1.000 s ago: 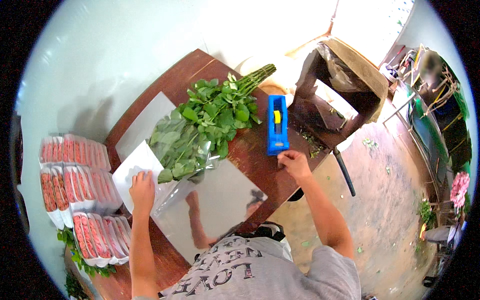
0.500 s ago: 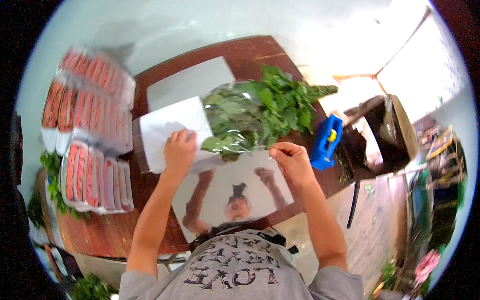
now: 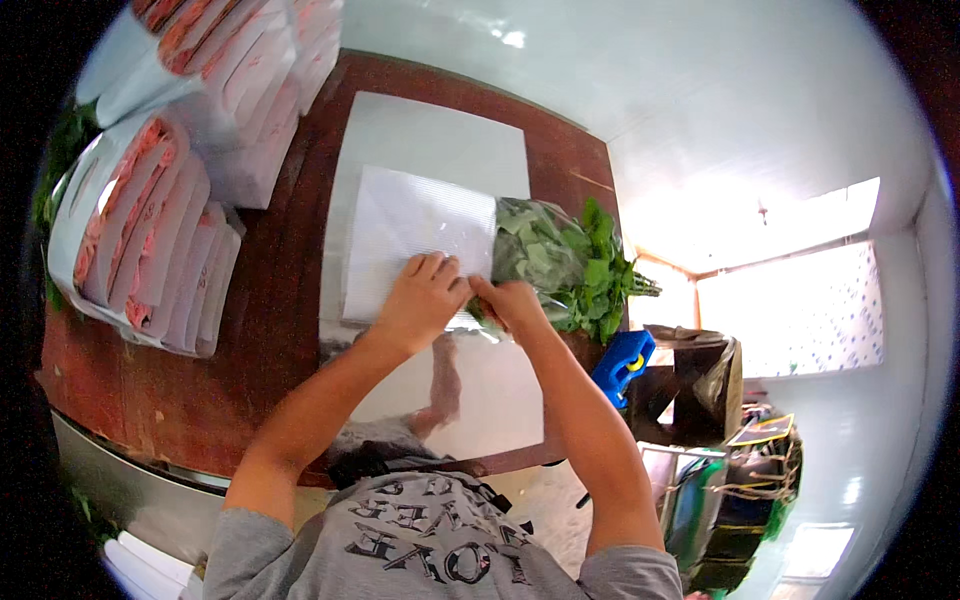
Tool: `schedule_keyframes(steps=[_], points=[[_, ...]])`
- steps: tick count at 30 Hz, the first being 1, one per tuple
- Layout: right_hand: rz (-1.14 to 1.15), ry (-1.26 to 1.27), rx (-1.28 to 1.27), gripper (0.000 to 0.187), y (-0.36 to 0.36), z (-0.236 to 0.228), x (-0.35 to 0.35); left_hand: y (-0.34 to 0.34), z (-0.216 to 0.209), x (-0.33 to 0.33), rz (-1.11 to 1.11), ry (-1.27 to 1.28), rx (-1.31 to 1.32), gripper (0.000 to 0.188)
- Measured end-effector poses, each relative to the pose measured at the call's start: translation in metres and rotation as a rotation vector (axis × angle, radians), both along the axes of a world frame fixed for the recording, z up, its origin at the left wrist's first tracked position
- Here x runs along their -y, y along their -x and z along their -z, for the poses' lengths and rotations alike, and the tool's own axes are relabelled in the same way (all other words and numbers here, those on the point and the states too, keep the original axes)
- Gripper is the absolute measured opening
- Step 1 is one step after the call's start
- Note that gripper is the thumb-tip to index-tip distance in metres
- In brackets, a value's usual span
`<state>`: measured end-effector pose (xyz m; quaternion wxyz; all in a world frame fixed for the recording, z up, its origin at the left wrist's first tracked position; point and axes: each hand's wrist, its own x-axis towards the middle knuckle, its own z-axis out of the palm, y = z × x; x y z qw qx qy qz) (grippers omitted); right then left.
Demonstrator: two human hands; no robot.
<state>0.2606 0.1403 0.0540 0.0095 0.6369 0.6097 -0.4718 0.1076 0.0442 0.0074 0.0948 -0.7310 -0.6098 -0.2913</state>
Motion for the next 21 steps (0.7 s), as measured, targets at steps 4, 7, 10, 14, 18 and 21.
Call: schedule_keyframes(steps=[4,7,10,14,18,21], points=[[-0.001,0.024,0.085,0.045,-0.03,-0.016,0.038,-0.004,0.003,-0.006,-0.042,-0.051,0.026,0.02],[0.113,0.005,-0.048,0.04,-0.054,-0.015,0.047,-0.003,-0.002,-0.007,-0.033,-0.064,0.065,0.023],[0.184,0.014,-0.27,0.034,-0.077,-0.018,0.046,0.001,-0.008,-0.005,0.01,-0.069,0.045,0.026],[0.235,-0.077,-0.469,0.031,-0.104,-0.017,0.028,-0.002,-0.017,0.0,0.037,0.017,-0.017,0.03],[0.233,-0.286,-0.511,0.03,-0.121,-0.027,-0.019,-0.008,-0.02,-0.004,0.054,0.022,-0.059,0.03],[0.166,-0.513,-0.45,0.039,-0.118,-0.01,-0.071,-0.008,-0.023,-0.004,0.032,0.019,-0.103,0.03]])
